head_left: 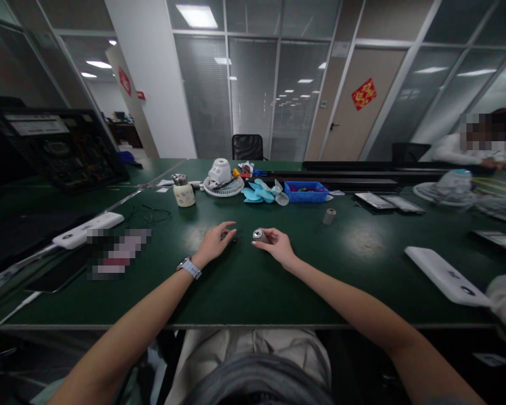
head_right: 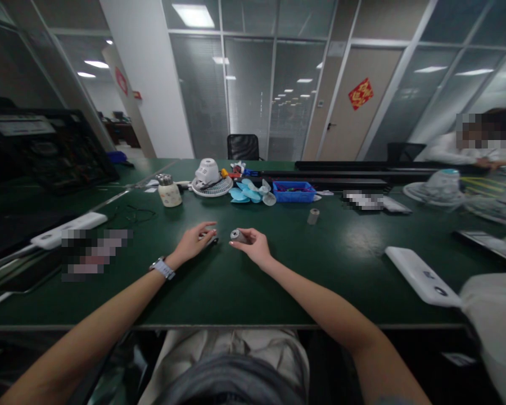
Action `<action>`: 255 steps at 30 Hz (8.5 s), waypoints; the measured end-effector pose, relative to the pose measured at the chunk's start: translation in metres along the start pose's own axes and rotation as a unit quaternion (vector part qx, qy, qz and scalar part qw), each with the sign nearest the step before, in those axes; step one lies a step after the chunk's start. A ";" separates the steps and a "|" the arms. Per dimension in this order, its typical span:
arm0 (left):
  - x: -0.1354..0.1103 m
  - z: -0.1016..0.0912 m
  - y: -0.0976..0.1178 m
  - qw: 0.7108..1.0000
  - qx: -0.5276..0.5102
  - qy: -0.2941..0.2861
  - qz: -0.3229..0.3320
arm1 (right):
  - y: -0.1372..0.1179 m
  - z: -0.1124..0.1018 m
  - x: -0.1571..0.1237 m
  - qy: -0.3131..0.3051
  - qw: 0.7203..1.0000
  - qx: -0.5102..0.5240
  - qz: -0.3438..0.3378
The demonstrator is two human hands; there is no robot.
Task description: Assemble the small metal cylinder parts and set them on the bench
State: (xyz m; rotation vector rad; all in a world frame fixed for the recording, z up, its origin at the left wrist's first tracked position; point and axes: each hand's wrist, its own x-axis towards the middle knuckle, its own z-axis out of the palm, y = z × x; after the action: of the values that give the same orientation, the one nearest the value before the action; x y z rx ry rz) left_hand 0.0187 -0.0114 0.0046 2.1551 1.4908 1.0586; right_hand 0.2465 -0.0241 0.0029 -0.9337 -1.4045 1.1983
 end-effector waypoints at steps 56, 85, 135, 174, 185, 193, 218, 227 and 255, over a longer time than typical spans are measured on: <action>0.001 -0.003 0.006 0.990 0.014 0.131 -0.054 | -0.019 -0.116 -0.001 0.165 0.833 -0.487 -0.204; 0.001 0.000 0.006 0.995 0.003 0.086 -0.050 | -0.023 -0.235 0.020 0.316 0.745 -0.579 -0.098; -0.002 0.004 0.015 0.996 -0.023 0.085 -0.022 | -0.015 -0.141 0.028 0.293 0.698 -0.637 -0.144; 0.005 0.001 0.003 0.994 -0.086 0.073 -0.007 | 0.000 0.003 -0.003 0.001 0.878 -0.460 -0.136; 0.003 0.004 -0.002 0.998 -0.053 -0.008 -0.012 | 0.002 -0.003 -0.004 -0.050 0.942 -0.324 -0.070; 0.003 0.004 0.004 0.998 -0.039 0.021 -0.033 | 0.004 -0.011 0.007 -0.083 0.983 0.129 0.100; 0.004 -0.007 0.009 0.995 0.046 0.014 -0.083 | -0.010 -0.017 0.007 -0.053 0.945 0.228 0.230; 0.005 -0.005 0.005 0.985 0.143 0.026 -0.095 | -0.007 -0.019 0.009 -0.051 0.942 0.236 0.232; 0.003 -0.003 0.006 0.977 0.195 0.032 -0.075 | 0.002 -0.018 0.012 -0.028 0.925 0.299 0.232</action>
State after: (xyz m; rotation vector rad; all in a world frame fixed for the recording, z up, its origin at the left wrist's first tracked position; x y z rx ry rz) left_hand 0.0206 -0.0117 0.0115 2.2227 1.9985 0.8457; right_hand 0.2622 -0.0090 0.0026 -0.8073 -0.7766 1.8840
